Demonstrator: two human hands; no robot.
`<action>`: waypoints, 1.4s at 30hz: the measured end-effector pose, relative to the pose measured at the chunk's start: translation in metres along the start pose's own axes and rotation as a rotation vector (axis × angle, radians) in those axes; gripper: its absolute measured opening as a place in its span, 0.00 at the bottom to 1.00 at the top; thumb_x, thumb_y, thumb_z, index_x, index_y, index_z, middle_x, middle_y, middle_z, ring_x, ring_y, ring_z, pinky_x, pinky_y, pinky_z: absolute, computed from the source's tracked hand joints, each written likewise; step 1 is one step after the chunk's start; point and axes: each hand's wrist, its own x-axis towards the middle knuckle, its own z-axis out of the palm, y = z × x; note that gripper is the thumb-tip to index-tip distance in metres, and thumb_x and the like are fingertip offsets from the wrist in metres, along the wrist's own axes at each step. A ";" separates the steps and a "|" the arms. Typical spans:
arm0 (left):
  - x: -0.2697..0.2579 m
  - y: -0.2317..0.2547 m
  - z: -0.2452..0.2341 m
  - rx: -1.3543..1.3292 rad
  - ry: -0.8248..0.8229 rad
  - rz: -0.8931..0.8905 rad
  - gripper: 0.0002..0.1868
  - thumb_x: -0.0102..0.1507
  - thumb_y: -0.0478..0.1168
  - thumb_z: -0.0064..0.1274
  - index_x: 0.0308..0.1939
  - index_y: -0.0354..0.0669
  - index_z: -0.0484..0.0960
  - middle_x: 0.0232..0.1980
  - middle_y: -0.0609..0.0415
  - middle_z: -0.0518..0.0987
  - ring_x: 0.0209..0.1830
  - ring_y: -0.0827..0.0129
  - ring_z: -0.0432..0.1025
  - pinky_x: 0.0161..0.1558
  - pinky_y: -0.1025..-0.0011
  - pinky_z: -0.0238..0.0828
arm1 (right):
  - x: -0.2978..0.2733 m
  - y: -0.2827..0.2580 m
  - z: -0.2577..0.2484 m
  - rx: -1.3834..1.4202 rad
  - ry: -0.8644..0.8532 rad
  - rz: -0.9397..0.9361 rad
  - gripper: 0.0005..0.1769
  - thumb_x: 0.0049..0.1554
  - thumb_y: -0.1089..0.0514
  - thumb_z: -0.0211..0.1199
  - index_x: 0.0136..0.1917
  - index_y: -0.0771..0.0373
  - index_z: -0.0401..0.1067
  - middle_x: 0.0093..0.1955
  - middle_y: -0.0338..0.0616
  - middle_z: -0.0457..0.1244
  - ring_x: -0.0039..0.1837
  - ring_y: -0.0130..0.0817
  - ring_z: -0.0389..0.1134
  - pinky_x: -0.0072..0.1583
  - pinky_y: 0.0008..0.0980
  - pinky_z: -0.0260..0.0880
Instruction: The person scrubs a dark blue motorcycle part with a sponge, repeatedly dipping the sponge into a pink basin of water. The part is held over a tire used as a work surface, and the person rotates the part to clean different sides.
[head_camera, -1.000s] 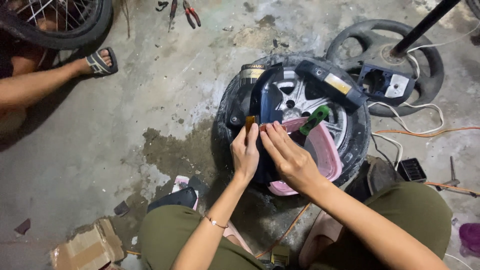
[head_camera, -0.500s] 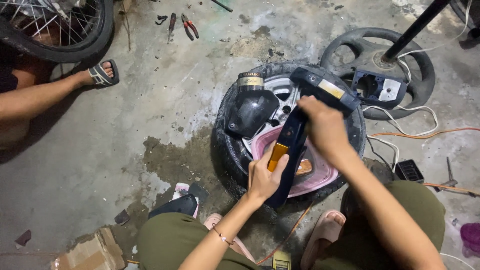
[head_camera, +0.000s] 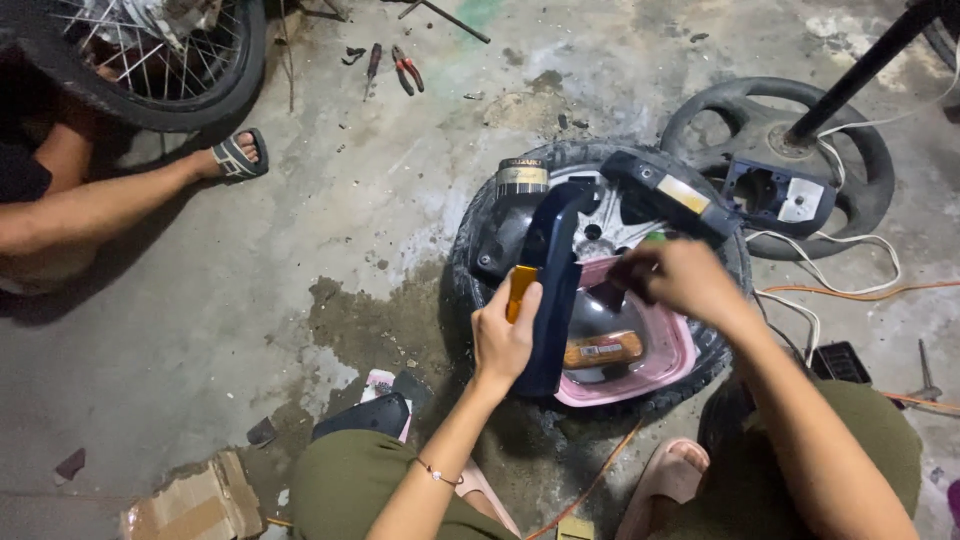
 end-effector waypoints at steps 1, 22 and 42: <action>0.003 -0.012 0.001 0.003 0.005 -0.002 0.28 0.65 0.56 0.51 0.57 0.37 0.82 0.39 0.36 0.85 0.42 0.47 0.81 0.40 0.56 0.77 | 0.007 0.007 0.032 0.001 -0.002 -0.005 0.17 0.52 0.58 0.61 0.54 0.49 0.82 0.47 0.52 0.75 0.56 0.61 0.73 0.60 0.57 0.71; 0.010 0.008 -0.023 -0.129 -0.130 -0.356 0.70 0.34 0.60 0.74 0.75 0.45 0.56 0.72 0.34 0.65 0.74 0.44 0.60 0.73 0.53 0.55 | 0.032 0.038 0.067 -0.273 -0.229 -0.135 0.18 0.50 0.62 0.63 0.54 0.59 0.83 0.48 0.63 0.74 0.58 0.60 0.75 0.60 0.54 0.75; 0.002 0.006 -0.021 0.281 -0.199 -0.169 0.51 0.53 0.46 0.67 0.75 0.39 0.56 0.71 0.41 0.64 0.50 0.58 0.77 0.60 0.56 0.71 | 0.018 -0.010 0.002 0.505 0.426 -0.103 0.17 0.64 0.66 0.58 0.64 0.57 0.77 0.59 0.43 0.70 0.58 0.28 0.69 0.60 0.28 0.67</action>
